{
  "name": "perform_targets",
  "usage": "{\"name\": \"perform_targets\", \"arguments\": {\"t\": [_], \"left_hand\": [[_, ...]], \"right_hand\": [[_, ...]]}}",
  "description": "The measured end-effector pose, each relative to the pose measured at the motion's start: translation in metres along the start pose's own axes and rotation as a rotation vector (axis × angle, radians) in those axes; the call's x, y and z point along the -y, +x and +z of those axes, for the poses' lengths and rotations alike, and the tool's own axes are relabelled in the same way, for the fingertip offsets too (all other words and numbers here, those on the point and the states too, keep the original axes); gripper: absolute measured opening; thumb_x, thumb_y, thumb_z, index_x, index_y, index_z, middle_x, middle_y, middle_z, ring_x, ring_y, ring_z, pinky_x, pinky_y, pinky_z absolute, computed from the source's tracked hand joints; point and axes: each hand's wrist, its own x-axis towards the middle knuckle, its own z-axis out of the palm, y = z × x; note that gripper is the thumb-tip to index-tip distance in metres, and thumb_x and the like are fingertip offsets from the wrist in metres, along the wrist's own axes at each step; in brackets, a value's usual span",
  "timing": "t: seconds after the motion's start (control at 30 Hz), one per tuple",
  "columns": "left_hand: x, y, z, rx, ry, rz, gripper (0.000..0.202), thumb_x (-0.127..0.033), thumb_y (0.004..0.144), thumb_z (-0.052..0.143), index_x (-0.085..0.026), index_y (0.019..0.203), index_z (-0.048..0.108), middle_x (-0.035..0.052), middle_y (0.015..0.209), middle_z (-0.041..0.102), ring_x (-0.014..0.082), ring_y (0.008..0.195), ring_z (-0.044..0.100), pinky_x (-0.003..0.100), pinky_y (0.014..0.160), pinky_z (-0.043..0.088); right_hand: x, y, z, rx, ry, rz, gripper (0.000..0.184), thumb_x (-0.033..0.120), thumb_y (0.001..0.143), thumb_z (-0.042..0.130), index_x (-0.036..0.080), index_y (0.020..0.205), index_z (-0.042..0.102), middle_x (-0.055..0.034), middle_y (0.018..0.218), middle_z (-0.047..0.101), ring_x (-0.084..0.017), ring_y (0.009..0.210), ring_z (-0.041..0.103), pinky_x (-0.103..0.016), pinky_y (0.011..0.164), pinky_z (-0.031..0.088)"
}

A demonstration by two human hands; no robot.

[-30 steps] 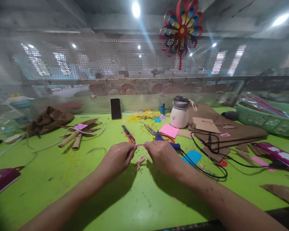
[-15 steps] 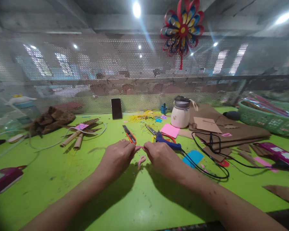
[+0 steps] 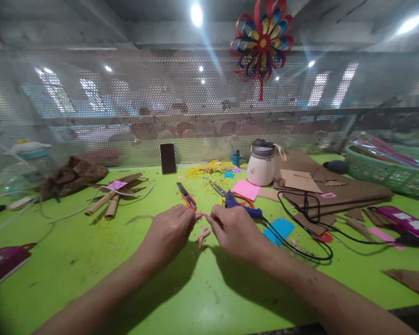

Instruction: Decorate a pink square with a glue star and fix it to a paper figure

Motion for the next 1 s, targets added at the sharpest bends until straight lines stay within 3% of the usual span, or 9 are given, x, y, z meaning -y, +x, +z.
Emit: {"name": "perform_targets", "arguments": {"t": [0.33, 0.63, 1.0], "left_hand": [[-0.004, 0.0, 0.002, 0.003, -0.067, -0.062, 0.028, -0.024, 0.094, 0.037, -0.016, 0.074, 0.056, 0.0033, 0.064, 0.057, 0.0164, 0.061, 0.053, 0.028, 0.057, 0.037], [-0.003, 0.004, -0.004, 0.111, -0.133, -0.167, 0.038, -0.032, 0.095, 0.033, -0.016, 0.07, 0.057, 0.0033, 0.064, 0.059, 0.0146, 0.057, 0.052, 0.027, 0.056, 0.035], [-0.008, -0.001, 0.003, 0.134, -0.183, -0.191, 0.012, -0.011, 0.085, 0.044, -0.014, 0.088, 0.055, 0.0089, 0.075, 0.064, 0.0219, 0.071, 0.06, 0.032, 0.063, 0.044]], "right_hand": [[0.003, -0.002, 0.002, -0.037, 0.094, 0.052, 0.026, 0.025, 0.089, 0.048, 0.018, 0.064, 0.05, 0.0003, 0.055, 0.057, -0.01, 0.049, 0.047, -0.023, 0.051, 0.03], [0.003, 0.001, 0.012, -0.065, 0.325, 0.199, 0.028, 0.033, 0.089, 0.05, 0.017, 0.066, 0.053, 0.0002, 0.055, 0.058, -0.01, 0.047, 0.052, -0.022, 0.049, 0.036], [0.008, 0.0, 0.014, -0.07, 0.431, 0.234, 0.03, 0.034, 0.088, 0.051, 0.018, 0.063, 0.051, -0.0002, 0.051, 0.059, -0.01, 0.043, 0.054, -0.021, 0.046, 0.039]]}}
